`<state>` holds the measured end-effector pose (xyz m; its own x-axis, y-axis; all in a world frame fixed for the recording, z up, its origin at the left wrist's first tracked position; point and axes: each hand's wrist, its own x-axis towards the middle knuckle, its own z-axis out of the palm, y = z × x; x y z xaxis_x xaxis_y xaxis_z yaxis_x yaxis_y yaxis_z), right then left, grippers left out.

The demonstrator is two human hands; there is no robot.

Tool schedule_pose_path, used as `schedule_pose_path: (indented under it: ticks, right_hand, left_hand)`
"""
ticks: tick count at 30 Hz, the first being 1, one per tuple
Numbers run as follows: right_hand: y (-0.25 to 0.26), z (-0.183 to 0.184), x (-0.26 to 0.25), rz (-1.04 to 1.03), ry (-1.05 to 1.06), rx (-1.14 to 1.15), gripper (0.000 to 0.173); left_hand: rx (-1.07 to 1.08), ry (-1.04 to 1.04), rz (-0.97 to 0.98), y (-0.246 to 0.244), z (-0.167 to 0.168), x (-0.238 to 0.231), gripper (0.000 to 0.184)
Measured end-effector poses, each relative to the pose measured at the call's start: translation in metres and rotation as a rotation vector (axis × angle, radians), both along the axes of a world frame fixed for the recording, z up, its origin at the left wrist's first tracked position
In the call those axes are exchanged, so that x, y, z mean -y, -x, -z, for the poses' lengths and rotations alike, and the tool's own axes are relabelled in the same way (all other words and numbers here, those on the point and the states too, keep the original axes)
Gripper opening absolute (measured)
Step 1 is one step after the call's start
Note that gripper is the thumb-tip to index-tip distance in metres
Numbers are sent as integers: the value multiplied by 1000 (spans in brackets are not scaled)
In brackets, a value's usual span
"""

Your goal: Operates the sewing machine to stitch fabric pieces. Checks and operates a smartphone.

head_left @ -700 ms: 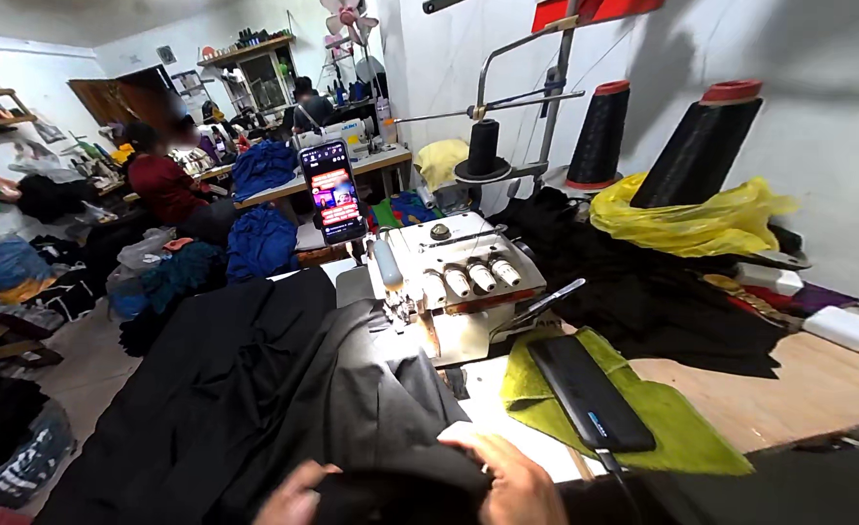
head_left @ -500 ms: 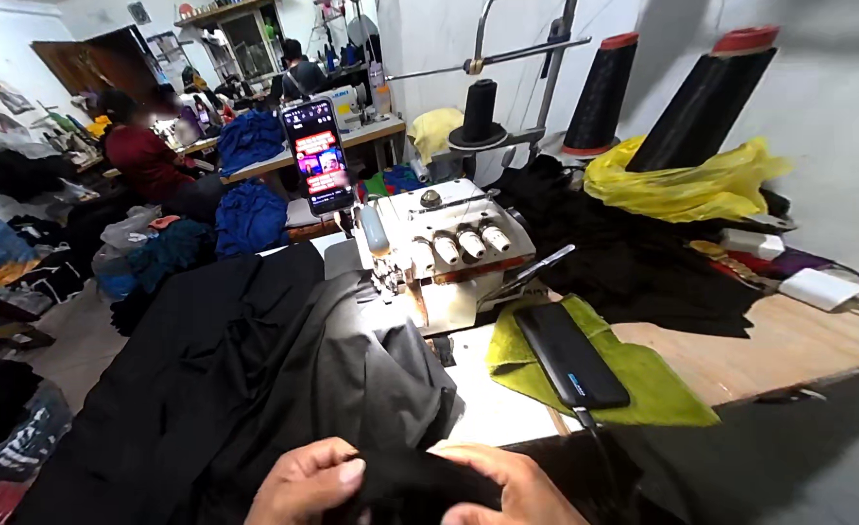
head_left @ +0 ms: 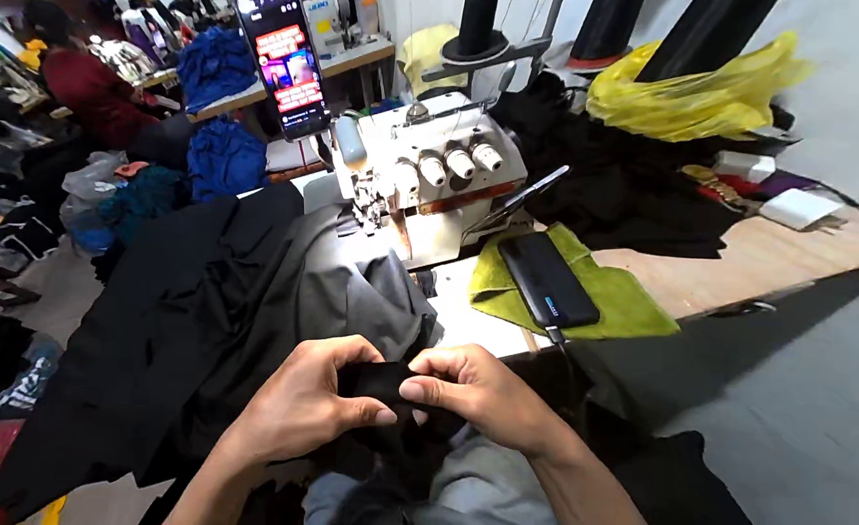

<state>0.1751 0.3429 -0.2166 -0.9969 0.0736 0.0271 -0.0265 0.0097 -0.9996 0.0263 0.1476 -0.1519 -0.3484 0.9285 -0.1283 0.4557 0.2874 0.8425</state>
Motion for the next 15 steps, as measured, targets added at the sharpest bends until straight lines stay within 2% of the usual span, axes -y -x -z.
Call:
schedule_pose_path:
  ticks: [3,7,11,12,15]
  right_hand:
    - [3,3,2,46,69,-21,24]
    - [2,1,6,94,147,-45,22]
    - [1,3,4,70,153,-151,43]
    - [1,2,4,67,135,-157,44]
    - [0,3,3,98,17,-100,27]
  left_hand:
    - [-43,-14,-68,0,2,-1,21]
    - [0,-103,-77,1,6,-1,16]
    - [14,-129,-77,2,11,0,14]
    - [14,-138,-76,2,11,0,14]
    - [3,-173,-57,2,13,1,14]
